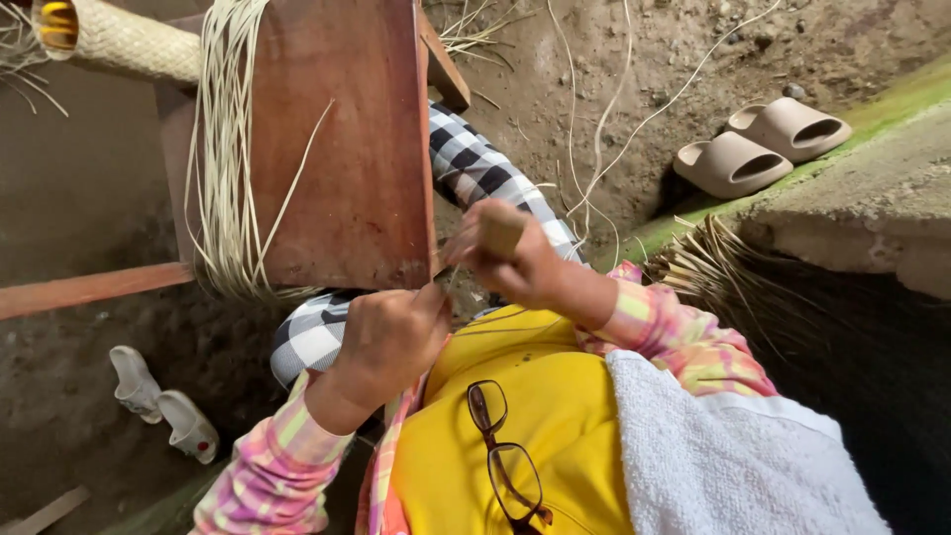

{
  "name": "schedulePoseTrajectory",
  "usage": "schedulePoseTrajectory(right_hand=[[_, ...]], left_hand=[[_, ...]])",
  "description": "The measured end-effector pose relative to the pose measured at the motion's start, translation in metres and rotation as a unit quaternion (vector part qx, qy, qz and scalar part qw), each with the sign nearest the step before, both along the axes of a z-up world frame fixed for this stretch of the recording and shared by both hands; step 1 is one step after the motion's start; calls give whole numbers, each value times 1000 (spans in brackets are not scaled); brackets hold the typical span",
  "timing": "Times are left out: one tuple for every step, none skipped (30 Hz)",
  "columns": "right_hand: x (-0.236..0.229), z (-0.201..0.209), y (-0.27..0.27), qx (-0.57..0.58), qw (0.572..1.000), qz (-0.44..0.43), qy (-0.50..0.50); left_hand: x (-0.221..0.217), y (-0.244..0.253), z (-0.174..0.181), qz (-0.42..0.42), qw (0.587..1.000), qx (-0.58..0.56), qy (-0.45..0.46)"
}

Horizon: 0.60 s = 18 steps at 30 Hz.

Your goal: Smoothing thin bamboo strips using a small wooden scraping tool to prepare them for weaving.

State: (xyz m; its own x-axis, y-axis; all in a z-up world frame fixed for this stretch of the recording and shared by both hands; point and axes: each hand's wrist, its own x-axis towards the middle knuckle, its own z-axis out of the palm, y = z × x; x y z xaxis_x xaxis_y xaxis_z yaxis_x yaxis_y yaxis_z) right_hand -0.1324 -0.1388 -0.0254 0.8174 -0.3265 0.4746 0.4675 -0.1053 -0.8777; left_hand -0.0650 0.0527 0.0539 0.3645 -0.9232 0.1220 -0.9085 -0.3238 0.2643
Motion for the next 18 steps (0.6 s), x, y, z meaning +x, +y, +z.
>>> schedulePoseTrajectory(right_hand=[[1,3,5,-66,997,-21,-21],[3,6,11,-131,990,-42,-41],[4,6,11,-131,990,-44,-42],[6,6,10,-145,985,-69,-55],[8,7,9,-161,980,-94,-68],[8,3,5,-162,980,-97,-69],[7,0,1,-197,971,-122,-67],[6,-4,-3,-231,960,-147,-65],[10,-25,-12,-232,959,-149,-64],[14,-46,-22,-276,938,-197,-69],[18,-67,-32,-318,913,-243,-75],[19,-99,-52,-318,913,-245,-75],[20,-131,-72,-370,880,-295,-31],[22,-163,-92,-419,841,-343,12],[13,-174,-113,-418,841,-343,12],[4,-186,-134,-447,803,-377,112],[-4,-198,-155,-471,755,-406,210],[-19,-205,-172,-470,755,-406,210]], left_hand=[[0,-5,1,8,1000,-22,11],[0,-10,3,16,999,-43,23],[-1,-14,7,14,999,-43,22],[-2,-19,11,16,998,-52,11],[-2,-24,15,17,998,-63,-1],[-2,-23,11,15,998,-64,-2],[-3,-23,6,8,997,-73,1],[-4,-23,1,1,997,-82,5],[-4,-21,1,-2,997,-82,6],[-3,-19,0,-23,997,-78,-4],[-2,-17,0,-43,996,-74,-14],[-2,-15,6,-45,996,-74,-14],[-2,-12,11,-55,996,-67,2],[-3,-10,17,-66,996,-59,17],[-3,-6,18,-67,996,-59,16],[-3,-2,20,-66,996,-51,41],[-3,1,22,-66,995,-44,65],[-2,4,23,-66,995,-44,64]])
